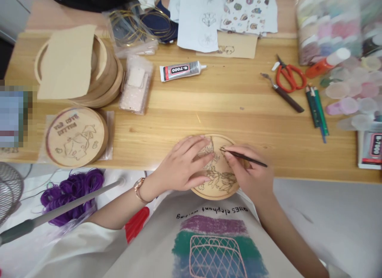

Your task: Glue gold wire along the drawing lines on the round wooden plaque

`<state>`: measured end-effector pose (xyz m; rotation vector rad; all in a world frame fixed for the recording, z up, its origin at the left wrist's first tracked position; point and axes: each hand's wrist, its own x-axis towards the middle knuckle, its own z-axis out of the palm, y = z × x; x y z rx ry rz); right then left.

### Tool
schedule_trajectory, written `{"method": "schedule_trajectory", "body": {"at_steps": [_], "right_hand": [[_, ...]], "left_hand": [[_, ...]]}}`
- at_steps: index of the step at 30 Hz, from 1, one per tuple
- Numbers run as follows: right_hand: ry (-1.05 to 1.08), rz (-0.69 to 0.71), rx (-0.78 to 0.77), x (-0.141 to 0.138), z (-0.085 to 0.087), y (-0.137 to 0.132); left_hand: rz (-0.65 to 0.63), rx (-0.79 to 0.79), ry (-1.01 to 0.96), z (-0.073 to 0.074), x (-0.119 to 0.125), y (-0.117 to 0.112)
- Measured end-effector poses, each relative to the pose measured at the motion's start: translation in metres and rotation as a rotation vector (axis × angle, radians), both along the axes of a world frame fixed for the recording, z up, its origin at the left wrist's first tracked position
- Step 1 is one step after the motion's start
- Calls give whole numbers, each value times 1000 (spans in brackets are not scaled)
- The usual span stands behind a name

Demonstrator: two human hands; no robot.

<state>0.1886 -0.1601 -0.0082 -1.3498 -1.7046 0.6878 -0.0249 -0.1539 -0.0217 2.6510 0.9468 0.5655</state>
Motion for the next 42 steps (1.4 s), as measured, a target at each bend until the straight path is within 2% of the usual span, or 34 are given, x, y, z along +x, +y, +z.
{"method": "schedule_trajectory", "body": {"at_steps": [11,28,42], "right_hand": [[-4,41,-44,-7,-8,4],[-42,5,-28,-13,-6,5],[-25,30,-20,-15,-7,5]], "left_hand": [[-9,-20,14,-2,1,1],[15,-50,-3,-2,2,1],[19,-88,11,-1,3,1]]}}
